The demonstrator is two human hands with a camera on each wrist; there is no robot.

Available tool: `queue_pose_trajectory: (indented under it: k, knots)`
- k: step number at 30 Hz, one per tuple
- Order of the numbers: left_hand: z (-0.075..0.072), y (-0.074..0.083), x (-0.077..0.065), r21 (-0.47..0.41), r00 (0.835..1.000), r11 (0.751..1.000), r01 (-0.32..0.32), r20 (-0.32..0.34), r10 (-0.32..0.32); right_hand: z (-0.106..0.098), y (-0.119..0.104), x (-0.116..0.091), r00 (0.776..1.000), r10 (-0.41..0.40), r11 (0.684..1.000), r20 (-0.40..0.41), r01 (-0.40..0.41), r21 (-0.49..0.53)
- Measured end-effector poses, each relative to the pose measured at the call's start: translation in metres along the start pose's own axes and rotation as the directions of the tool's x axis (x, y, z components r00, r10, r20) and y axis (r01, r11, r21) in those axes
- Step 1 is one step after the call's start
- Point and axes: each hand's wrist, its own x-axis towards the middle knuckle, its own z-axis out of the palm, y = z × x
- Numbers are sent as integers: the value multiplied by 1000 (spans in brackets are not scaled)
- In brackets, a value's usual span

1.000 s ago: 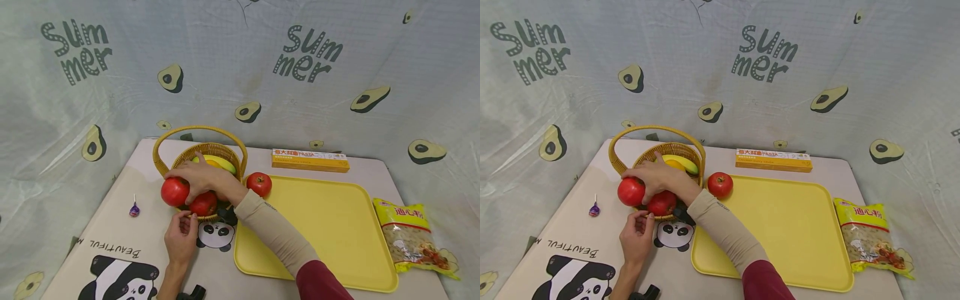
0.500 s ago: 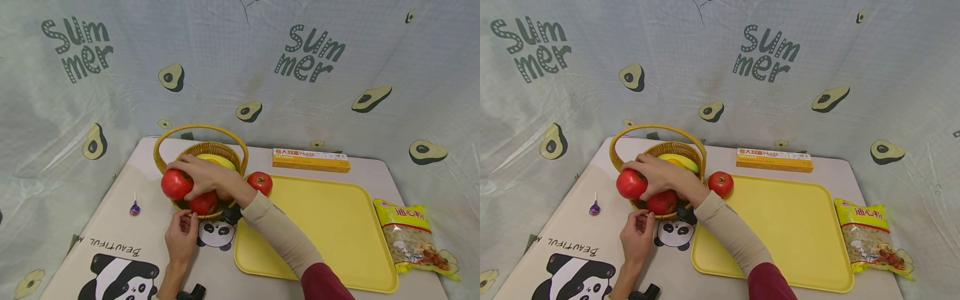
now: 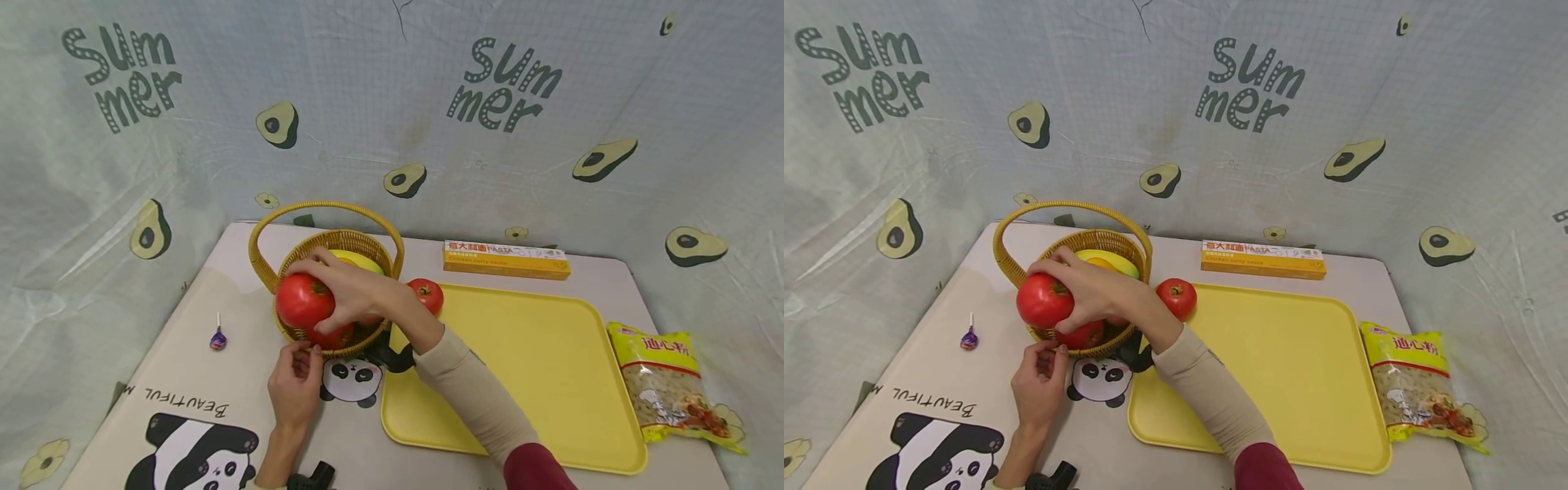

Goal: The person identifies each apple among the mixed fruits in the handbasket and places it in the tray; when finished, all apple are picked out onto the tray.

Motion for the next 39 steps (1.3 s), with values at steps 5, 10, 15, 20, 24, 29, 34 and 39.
queue_pose_trajectory:
  k: [5,10,15,20,24,29,34,39]
  knots:
    - [0,0,0,14,1000,1000,5,-1,-5,-2,4,-13,999,3,999,-32,-1,41]
    - [1,1,0,12,1000,1000,0,-1,0,-2,6,-28,998,-11,998,-62,14,60]
    - [0,1,0,0,1000,1000,-2,1,2,0,7,-41,993,-43,998,-111,48,41]
    - [0,2,0,4,1000,1000,1,5,-1,3,8,-52,987,-71,997,-147,74,13]
    - [0,2,0,-4,1000,1000,0,5,0,6,9,-61,981,-73,997,-181,71,-16]
    - [0,1,0,-14,1000,1000,2,8,-2,9,8,-72,970,-46,994,-238,21,-108]
    - [0,1,-1,-11,1000,1000,4,14,-4,12,8,-83,962,-2,988,-273,-40,-147]
    - [1,1,-1,-24,1000,1000,11,16,-10,16,12,-94,959,64,995,-276,-82,-53]
